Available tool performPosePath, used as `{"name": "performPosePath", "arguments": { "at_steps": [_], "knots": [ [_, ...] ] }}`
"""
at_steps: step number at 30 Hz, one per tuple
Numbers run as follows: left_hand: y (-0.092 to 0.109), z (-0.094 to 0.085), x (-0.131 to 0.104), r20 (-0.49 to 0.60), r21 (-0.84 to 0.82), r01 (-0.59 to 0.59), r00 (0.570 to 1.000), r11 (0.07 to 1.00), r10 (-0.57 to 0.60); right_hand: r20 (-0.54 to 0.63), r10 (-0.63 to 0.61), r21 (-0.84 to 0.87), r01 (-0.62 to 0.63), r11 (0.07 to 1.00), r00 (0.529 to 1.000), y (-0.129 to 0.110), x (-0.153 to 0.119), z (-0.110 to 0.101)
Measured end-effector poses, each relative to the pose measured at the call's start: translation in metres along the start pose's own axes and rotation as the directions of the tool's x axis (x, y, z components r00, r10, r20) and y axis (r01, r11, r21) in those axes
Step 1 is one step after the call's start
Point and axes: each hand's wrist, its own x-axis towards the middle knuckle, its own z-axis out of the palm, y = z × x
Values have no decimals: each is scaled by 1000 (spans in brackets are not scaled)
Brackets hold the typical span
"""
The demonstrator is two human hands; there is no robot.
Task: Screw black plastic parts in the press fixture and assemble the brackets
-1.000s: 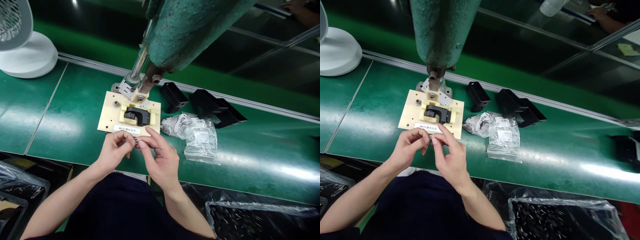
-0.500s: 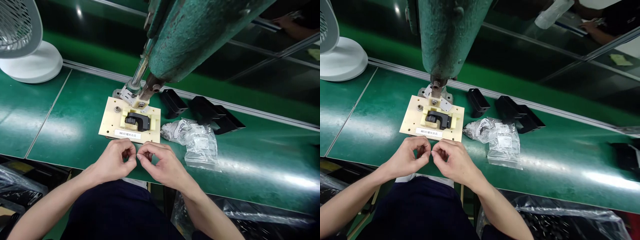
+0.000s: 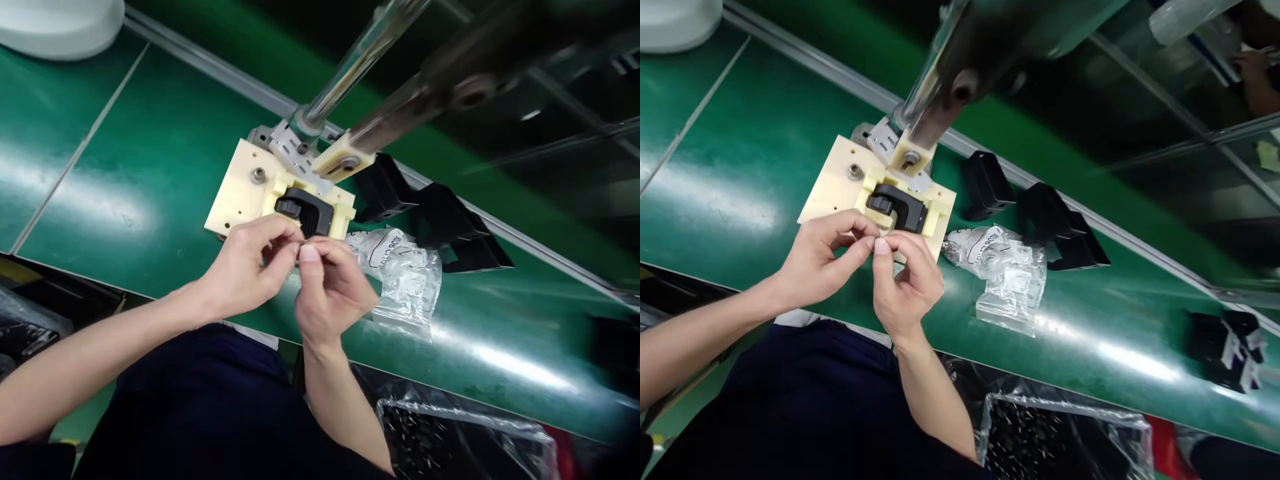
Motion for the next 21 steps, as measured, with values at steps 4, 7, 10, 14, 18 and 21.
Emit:
{"name": "performPosePath", "arguments": {
  "at_steps": [4,7,10,14,18,21],
  "knots": [
    [-1,-7,11,60,168,-120,992,978,111,6,-107,-99,107,989,994,-4,9,2],
    [-1,-11,25,143,296,-162,982,942,124,-6,-134,-193,130,972,991,-3,17,6],
    [-3,-16,44,128,470,-168,984,866,121,-63,-143,-199,128,972,988,1,26,17],
    [-9,-23,67,60,567,-148,989,810,138,-190,-130,-248,81,965,973,18,38,34],
    [-13,-25,77,133,451,-243,970,859,205,-97,1,-224,-23,974,995,39,42,41],
    [-11,-24,80,157,357,-226,971,906,180,-31,139,-106,-141,984,990,42,41,41]
  ]
}}
